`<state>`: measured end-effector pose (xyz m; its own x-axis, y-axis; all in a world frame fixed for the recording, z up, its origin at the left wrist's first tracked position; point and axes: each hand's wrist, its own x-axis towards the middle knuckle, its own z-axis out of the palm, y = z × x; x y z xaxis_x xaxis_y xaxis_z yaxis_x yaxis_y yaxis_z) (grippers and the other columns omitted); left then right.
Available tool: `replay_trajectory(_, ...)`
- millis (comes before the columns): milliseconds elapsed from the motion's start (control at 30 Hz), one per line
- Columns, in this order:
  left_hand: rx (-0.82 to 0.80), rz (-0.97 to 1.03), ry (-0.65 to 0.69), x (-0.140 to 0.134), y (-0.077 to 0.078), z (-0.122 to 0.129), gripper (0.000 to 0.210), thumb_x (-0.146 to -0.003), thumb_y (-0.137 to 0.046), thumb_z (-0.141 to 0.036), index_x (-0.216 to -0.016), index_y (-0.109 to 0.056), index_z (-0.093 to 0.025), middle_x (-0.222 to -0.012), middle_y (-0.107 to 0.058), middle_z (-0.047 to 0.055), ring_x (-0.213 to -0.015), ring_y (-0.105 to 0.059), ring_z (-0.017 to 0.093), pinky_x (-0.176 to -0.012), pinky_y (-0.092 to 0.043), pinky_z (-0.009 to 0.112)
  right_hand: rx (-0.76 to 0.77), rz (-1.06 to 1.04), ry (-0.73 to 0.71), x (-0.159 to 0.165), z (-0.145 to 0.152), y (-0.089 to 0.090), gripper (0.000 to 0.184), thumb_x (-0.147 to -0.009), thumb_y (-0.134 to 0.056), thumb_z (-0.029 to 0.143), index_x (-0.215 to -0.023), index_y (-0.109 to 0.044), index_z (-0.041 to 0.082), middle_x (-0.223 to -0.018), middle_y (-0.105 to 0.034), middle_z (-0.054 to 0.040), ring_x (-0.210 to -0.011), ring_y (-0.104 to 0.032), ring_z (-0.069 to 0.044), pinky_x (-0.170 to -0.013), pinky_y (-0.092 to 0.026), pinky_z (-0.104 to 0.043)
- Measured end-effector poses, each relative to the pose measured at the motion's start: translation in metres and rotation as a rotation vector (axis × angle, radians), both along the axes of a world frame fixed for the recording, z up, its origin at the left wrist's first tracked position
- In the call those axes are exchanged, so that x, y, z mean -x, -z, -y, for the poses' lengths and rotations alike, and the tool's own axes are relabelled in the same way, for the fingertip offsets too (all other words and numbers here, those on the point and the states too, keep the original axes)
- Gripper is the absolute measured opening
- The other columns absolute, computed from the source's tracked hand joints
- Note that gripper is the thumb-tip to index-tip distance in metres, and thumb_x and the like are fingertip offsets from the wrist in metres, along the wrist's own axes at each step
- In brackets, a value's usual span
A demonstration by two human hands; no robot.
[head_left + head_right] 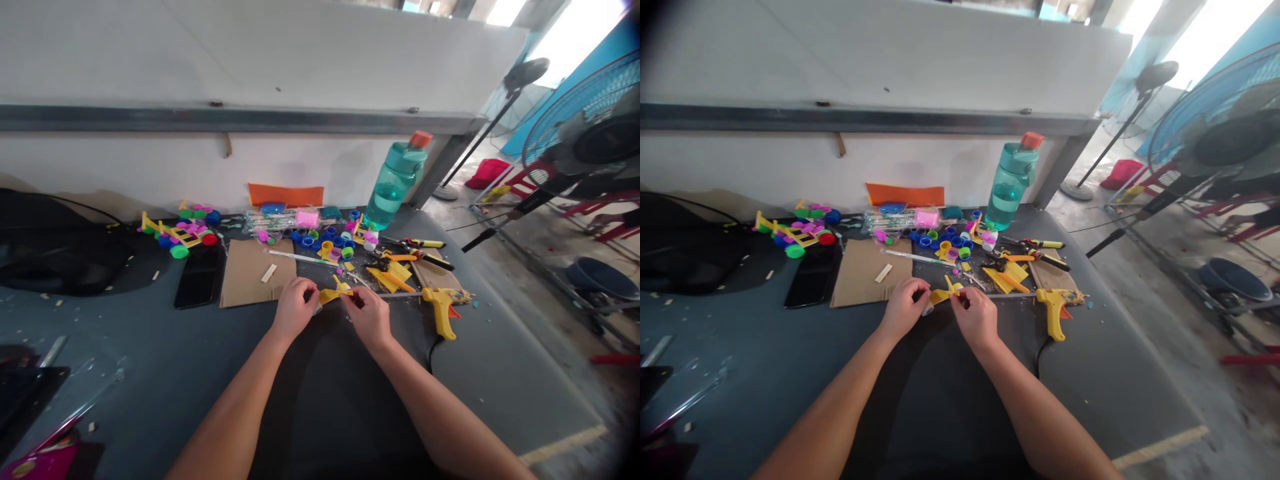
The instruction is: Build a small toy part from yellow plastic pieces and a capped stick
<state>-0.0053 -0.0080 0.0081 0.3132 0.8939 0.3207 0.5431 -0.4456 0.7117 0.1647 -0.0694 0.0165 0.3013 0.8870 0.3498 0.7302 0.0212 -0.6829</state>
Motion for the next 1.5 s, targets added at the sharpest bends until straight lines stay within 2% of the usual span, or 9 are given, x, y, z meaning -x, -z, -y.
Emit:
replay_trajectory(433, 0.019, -0.077, 0.038, 0.0, -0.002, 0.001, 0.006, -0.081, -0.061, -0.025, -0.08, -0.059, -0.02, -0.087, -0.063, 0.005, -0.088, -0.059, 0.022, -0.08, -0.047, 0.036, 0.005, -0.029, -0.001, 0.001, 0.0, -0.002, 0.022, -0.082, -0.057, 0.036, -0.071, -0.066, 0.019, -0.062, -0.064, -0.001, -0.053, -0.055, -0.014, -0.053, -0.041, -0.023)
replay_trajectory(633, -0.041, -0.223, 0.147, 0.001, -0.006, 0.009, 0.049, -0.072, -0.072, -0.032, -0.116, -0.054, -0.02, -0.102, -0.064, 0.008, -0.102, -0.056, 0.028, -0.09, -0.043, 0.043, -0.016, -0.002, 0.021, -0.001, -0.001, -0.001, 0.028, -0.083, -0.057, 0.036, -0.06, -0.059, 0.019, -0.054, -0.057, 0.0013, -0.049, -0.051, -0.012, -0.05, -0.037, -0.022)
replay_trajectory(700, -0.047, -0.28, 0.162, 0.002, -0.006, 0.01, 0.046, -0.075, -0.068, -0.026, -0.118, -0.053, -0.02, -0.099, -0.065, 0.008, -0.1, -0.056, 0.028, -0.09, -0.043, 0.044, -0.05, 0.016, 0.023, -0.002, -0.001, -0.001, 0.033, -0.083, -0.057, 0.035, -0.054, -0.051, 0.019, -0.051, -0.051, 0.0027, -0.047, -0.047, -0.011, -0.049, -0.035, -0.022)
replay_trajectory(933, -0.088, -0.156, 0.16, 0.005, -0.003, 0.007, 0.034, -0.083, -0.058, -0.017, -0.116, -0.054, -0.021, -0.099, -0.066, 0.006, -0.099, -0.058, 0.023, -0.088, -0.047, 0.038, -0.281, -0.073, -0.196, -0.006, 0.012, -0.012, 0.019, -0.085, -0.054, 0.021, -0.066, -0.055, 0.019, -0.062, -0.053, 0.0, -0.058, -0.05, -0.013, -0.056, -0.041, -0.026)
replay_trajectory(1033, -0.148, -0.107, -0.003, 0.013, -0.004, 0.001, 0.027, -0.085, -0.06, -0.024, -0.112, -0.057, -0.023, -0.1, -0.067, 0.006, -0.097, -0.06, 0.023, -0.088, -0.047, 0.037, -0.389, -0.123, -0.235, -0.006, 0.016, -0.013, 0.015, -0.083, -0.055, 0.016, -0.069, -0.055, 0.021, -0.065, -0.056, -0.0014, -0.062, -0.053, -0.016, -0.06, -0.044, -0.029)
replay_trajectory(1200, -0.284, -0.069, -0.577, 0.053, -0.008, -0.017, 0.023, -0.085, -0.06, -0.033, -0.104, -0.061, -0.02, -0.097, -0.069, 0.01, -0.091, -0.06, 0.027, -0.082, -0.046, 0.04, -0.395, -0.108, -0.23, -0.006, 0.016, -0.01, 0.014, -0.083, -0.055, 0.013, -0.071, -0.055, 0.021, -0.066, -0.056, -0.0012, -0.061, -0.052, -0.016, -0.061, -0.043, -0.03)
replay_trajectory(1267, -0.276, -0.093, -0.731, 0.071, -0.009, -0.023, 0.02, -0.083, -0.062, -0.031, -0.101, -0.063, -0.021, -0.097, -0.07, 0.01, -0.089, -0.06, 0.028, -0.081, -0.045, 0.041, -0.37, -0.094, -0.226, -0.005, 0.014, -0.009, 0.014, -0.084, -0.055, 0.014, -0.072, -0.056, 0.021, -0.066, -0.057, -0.0013, -0.061, -0.053, -0.015, -0.06, -0.043, -0.03)
replay_trajectory(1367, -0.231, -0.129, -0.832, 0.089, -0.008, -0.027, 0.02, -0.081, -0.063, -0.029, -0.099, -0.063, -0.021, -0.097, -0.071, 0.01, -0.087, -0.06, 0.029, -0.078, -0.043, 0.041, -0.35, -0.086, -0.239, -0.004, 0.014, -0.008, 0.014, -0.085, -0.056, 0.016, -0.072, -0.057, 0.021, -0.065, -0.056, -0.0008, -0.06, -0.052, -0.015, -0.059, -0.042, -0.029)
replay_trajectory(1500, -0.113, -0.212, -0.814, 0.091, -0.003, -0.03, 0.024, -0.079, -0.064, -0.028, -0.102, -0.062, -0.02, -0.092, -0.071, 0.011, -0.087, -0.059, 0.031, -0.076, -0.042, 0.042, -0.332, -0.075, -0.239, -0.003, 0.014, -0.007, 0.015, -0.086, -0.056, 0.017, -0.071, -0.056, 0.021, -0.065, -0.055, -0.0003, -0.058, -0.051, -0.015, -0.058, -0.041, -0.028)
